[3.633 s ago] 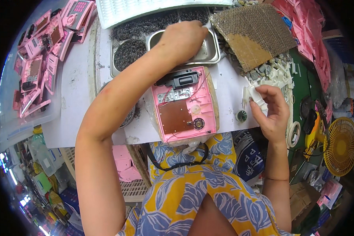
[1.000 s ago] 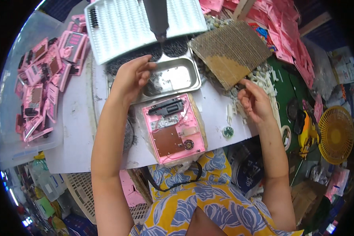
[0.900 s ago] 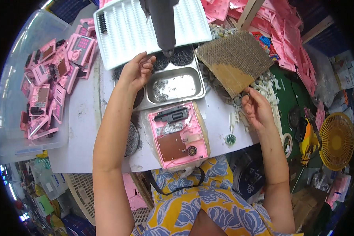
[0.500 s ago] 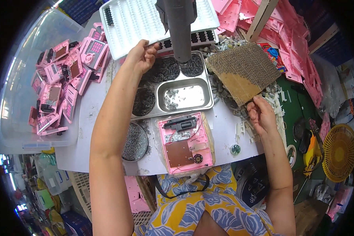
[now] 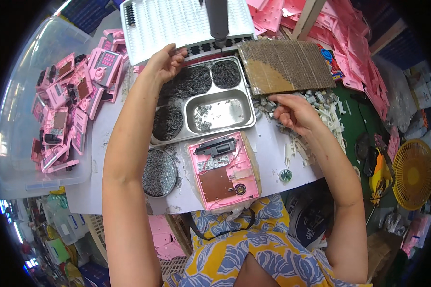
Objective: Assemble internal electronic components and outer casings for pink toy devices using a soldering iron and an electric screwdriver.
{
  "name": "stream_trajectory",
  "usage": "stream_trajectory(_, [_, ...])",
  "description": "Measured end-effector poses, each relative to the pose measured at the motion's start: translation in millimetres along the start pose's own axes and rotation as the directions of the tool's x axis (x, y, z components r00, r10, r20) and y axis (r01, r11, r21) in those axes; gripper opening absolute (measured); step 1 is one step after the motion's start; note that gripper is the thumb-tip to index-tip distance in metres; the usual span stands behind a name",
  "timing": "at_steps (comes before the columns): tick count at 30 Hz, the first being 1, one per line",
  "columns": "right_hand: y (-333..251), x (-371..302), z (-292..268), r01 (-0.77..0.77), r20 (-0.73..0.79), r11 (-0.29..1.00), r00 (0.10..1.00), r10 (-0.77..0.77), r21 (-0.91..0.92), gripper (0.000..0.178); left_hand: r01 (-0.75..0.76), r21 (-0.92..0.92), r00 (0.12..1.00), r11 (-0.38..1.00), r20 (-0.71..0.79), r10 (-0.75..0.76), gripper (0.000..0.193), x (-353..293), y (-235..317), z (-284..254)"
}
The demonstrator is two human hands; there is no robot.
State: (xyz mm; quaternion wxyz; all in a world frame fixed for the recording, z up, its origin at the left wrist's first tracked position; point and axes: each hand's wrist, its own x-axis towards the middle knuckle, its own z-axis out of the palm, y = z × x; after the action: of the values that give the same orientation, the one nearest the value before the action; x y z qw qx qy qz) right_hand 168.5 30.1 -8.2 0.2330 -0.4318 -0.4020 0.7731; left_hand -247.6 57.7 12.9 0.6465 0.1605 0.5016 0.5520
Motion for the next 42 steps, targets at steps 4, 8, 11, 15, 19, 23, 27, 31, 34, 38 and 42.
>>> stream_trajectory(4, [0.3,-36.6,-1.7,0.017,0.078,0.999,0.997,-0.014,-0.029,0.035,0.062,-0.047,0.997,0.997,0.041,-0.060,0.052,9.1,-1.3,-19.6])
stream_trajectory(8, [-9.1,-79.6,-46.9,0.174,-0.095,0.942,0.973,-0.209,-0.287,0.027,0.115,-0.049,0.978,0.992,0.182,-0.104,0.068,-20.3,0.0,-27.9])
stream_trajectory(11, [-15.0,-89.4,-123.8,0.232,-0.301,0.723,0.795,-0.526,-0.651,0.020,0.037,0.104,0.999,0.994,0.034,-0.040,0.059,-57.5,-13.4,-6.7])
stream_trajectory(15, [-27.4,-70.3,-169.8,-0.022,-0.274,0.370,0.714,-0.644,-0.929,0.022,-0.135,0.354,0.991,0.925,0.036,0.131,0.048,-119.5,-51.1,2.2])
stream_trajectory(19, [-25.6,-34.1,-159.7,-0.057,-0.116,0.109,0.730,-0.674,-0.992,0.029,-0.167,0.398,0.985,0.902,0.100,0.139,0.044,-178.7,-90.6,13.3])
stream_trajectory(23, [-31.9,-33.8,-155.3,-0.151,-0.066,-0.087,0.782,-0.619,-0.985,0.033,-0.172,0.424,0.981,0.889,0.160,0.113,0.041,-216.8,-118.4,21.8])
stream_trajectory(27, [-36.1,-64.2,-132.3,-0.214,-0.059,-0.128,0.696,-0.716,-0.968,0.029,-0.239,0.530,0.963,0.814,0.238,0.128,0.023,-244.0,-140.8,52.5])
stream_trajectory(31, [-13.3,-104.3,-16.4,0.295,0.016,0.304,0.741,-0.671,-0.906,0.027,-0.391,0.576,0.905,0.718,0.381,0.188,0.020,-253.7,-164.2,91.5])
stream_trajectory(34, [24.2,-122.6,43.9,0.533,0.380,0.069,0.682,-0.625,-0.843,0.030,-0.405,0.682,0.897,0.609,0.426,0.119,0.025,-234.0,-170.3,126.8])
stream_trajectory(38, [31.6,-120.8,64.9,0.651,0.496,-0.003,0.575,-0.651,-0.759,0.028,-0.287,0.646,0.916,0.707,0.401,0.006,0.025,-223.1,-173.9,118.7])
stream_trajectory(42, [32.7,-114.9,54.4,0.754,0.535,0.062,0.518,-0.667,-0.653,0.030,-0.008,0.497,0.886,0.868,0.407,-0.224,0.024,-220.3,-159.8,111.2])
